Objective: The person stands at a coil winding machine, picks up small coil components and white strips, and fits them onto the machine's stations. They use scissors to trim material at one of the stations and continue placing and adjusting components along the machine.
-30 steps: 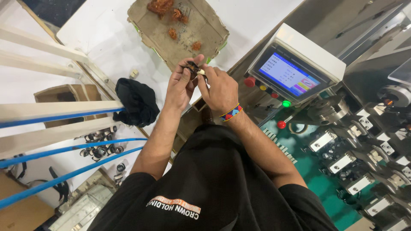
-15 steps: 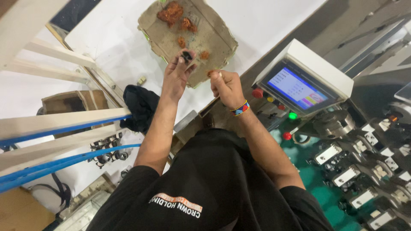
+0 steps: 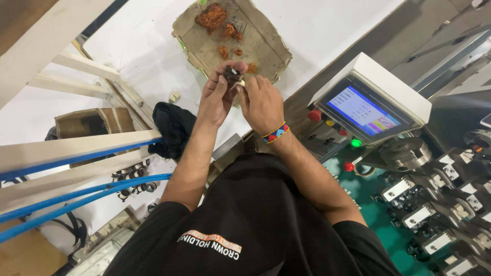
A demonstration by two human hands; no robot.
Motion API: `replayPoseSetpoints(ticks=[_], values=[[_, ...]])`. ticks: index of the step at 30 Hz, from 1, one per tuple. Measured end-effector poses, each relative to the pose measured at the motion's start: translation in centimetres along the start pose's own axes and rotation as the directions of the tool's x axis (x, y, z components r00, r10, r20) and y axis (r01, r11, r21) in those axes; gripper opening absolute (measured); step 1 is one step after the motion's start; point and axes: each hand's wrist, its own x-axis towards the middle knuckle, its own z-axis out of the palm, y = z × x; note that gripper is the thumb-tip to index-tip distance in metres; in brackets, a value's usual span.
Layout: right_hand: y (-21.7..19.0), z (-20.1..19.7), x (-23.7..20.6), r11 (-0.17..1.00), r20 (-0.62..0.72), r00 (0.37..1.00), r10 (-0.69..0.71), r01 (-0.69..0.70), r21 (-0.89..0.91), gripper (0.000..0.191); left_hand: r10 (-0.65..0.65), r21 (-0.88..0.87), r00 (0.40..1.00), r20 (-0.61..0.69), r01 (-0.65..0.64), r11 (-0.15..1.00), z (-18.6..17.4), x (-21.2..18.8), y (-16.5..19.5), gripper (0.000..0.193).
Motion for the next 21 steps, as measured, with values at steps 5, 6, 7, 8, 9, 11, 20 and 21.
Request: replayPoseSetpoints(ticks=[5, 6, 7, 8, 9, 11, 20, 21], values=[[-0.6, -0.6, 0.4, 1.0, 0.038, 0.999, 0.004, -0.004, -0.012, 0.035, 0.019, 0.025, 0.999, 0.045, -0.02, 0.999, 0.6, 0.1, 0.0, 0.043], [-0.5, -0.5, 0.4, 1.0, 0.031, 1.0, 0.003, -0.002, -0.015, 0.038, 0.016, 0.022, 0.999, 0.05, -0.017, 1.0, 0.6, 0.0, -0.1, 0.043], [-0.3, -0.5, 0.5, 0.999, 0.052, 0.998, 0.034, -0.032, -0.029, 0.039, 0.014, 0.02, 0.998, 0.057, -0.016, 1.0, 0.4, 0.0, -0.2, 0.044], [-0.1, -0.3, 0.5, 0.997, 0.072, 0.995, 0.066, -0.063, -0.042, 0.039, 0.006, 0.038, 0.998, 0.057, -0.008, 0.999, 0.1, -0.2, -0.3, 0.043], [0.1, -0.2, 0.5, 0.994, 0.094, 0.991, 0.1, -0.095, -0.055, 0.04, -0.004, 0.057, 0.998, 0.055, 0.001, 0.998, -0.2, -0.4, -0.4, 0.042], [0.6, 0.0, 0.3, 0.993, 0.062, 0.992, 0.108, -0.111, 0.046, 0.04, -0.027, 0.082, 0.998, 0.054, 0.023, 0.996, -1.0, -0.5, -0.7, 0.041], [4.7, 2.6, 1.3, 0.783, 0.211, 0.897, 0.389, -0.443, 0.437, 0.042, 0.025, 0.134, 1.0, 0.01, -0.026, 0.991, -4.2, 1.9, 0.1, 0.038], [5.4, 2.9, 1.7, 0.865, 0.186, 0.898, 0.4, -0.436, 0.248, 0.042, 0.026, 0.111, 1.0, 0.013, -0.027, 0.993, -4.2, 1.9, 0.4, 0.038]])
